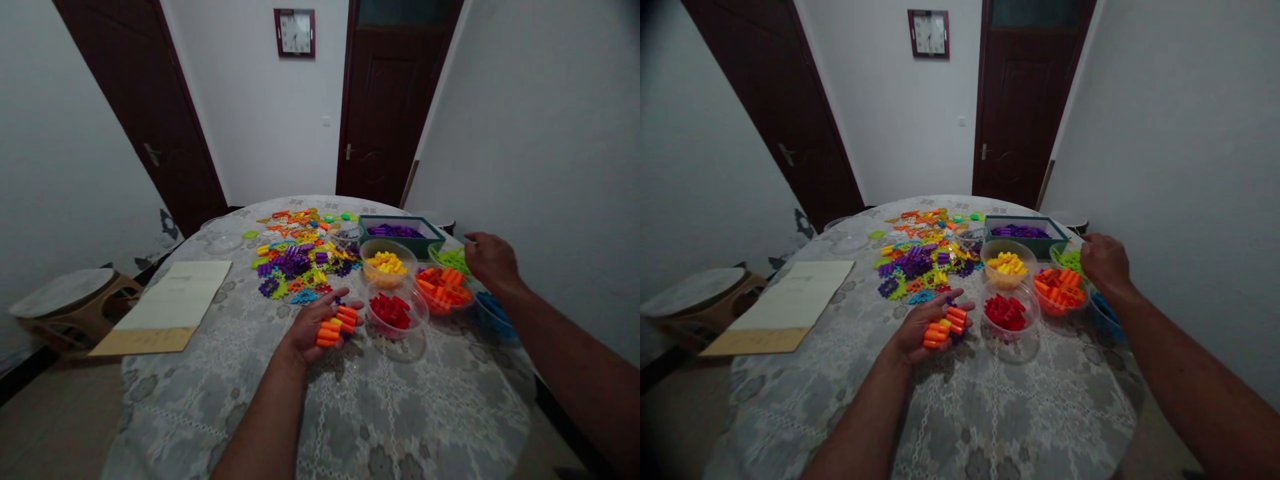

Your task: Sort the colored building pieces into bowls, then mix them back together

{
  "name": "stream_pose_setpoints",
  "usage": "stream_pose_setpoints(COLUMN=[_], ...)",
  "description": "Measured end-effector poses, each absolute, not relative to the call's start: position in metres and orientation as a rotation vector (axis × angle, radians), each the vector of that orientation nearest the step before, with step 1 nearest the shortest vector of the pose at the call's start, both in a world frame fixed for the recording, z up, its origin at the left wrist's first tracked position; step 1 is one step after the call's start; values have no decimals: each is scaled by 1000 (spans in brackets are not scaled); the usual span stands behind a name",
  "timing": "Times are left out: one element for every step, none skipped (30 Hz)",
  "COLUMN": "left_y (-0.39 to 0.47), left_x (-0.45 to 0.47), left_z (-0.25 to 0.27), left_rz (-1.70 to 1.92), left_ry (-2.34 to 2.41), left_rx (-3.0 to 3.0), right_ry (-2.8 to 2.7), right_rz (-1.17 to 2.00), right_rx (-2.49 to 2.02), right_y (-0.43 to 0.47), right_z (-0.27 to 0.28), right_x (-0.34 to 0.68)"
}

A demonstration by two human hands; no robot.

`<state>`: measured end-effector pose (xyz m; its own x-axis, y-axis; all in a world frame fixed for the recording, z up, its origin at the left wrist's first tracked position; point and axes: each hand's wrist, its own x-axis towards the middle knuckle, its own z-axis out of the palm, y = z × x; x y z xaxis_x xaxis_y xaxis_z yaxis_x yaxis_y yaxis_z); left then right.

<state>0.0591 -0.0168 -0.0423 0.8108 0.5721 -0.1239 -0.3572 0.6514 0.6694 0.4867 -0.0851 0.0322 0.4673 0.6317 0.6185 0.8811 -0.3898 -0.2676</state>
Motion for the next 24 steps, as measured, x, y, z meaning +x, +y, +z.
stream_pose_setpoints(left_y=[-17,-17,-18,-18,-18,-18,-18,-18,-18,-18,-18,-17,-17,-17,-17,-16,-16,-16,-16,-16,-16,-16,-15,-15], left_x=[59,60,60,60,60,60,60,60,60,60,60,60,60,61,61,61,62,62,62,63,63,63,63,63], left_z=[-43,-43,-43,-43,-42,-42,-42,-42,-42,-42,-42,-41,-41,-41,-40,-40,-40,-39,-39,-39,-39,-39,-39,-38], left_rz=[537,540,543,545,547,549,553,559,568,578,585,589,591,592,595,601,606,610,613,614,613,610,610,613], left_ry=[339,342,347,354,363,373,384,395,405,413,423,437,455,476,495,508,513,512,506,497,490,486,487,494], left_rx=[678,678,677,674,671,671,675,683,694,705,712,717,719,721,720,716,712,706,698,692,688,686,684,682], right_ry=[-1303,-1364,-1436,-1512,-1627,-1740,-1835,-1915,-1968,-2003,-2016,-2010,-1992,-1970,-1951,-1940,-1933,-1929,-1924,-1916,-1901,-1878,-1849,-1811], right_rz=[-567,-549,-519,-485,-390,-307,-251,-216,-199,-165,-129,-106,-90,-83,-79,-67,-47,-19,9,35,57,72,75,67], right_rx=[-2120,-2083,-2037,-1984,-1881,-1771,-1668,-1600,-1584,-1604,-1641,-1693,-1742,-1778,-1793,-1786,-1759,-1718,-1671,-1626,-1589,-1563,-1550,-1550], right_y=[-86,-87,-89,-93,-98,-105,-111,-117,-122,-125,-127,-127,-126,-125,-123,-121,-121,-120,-120,-121,-122,-123,-124,-125], right_z=[31,29,26,23,20,17,13,10,7,4,1,-1,-3,-4,-6,-7,-7,-8,-8,-7,-6,-4,-2,2], right_x=[471,452,429,403,376,348,320,293,270,250,234,222,214,209,206,204,204,205,206,208,211,215,221,228])
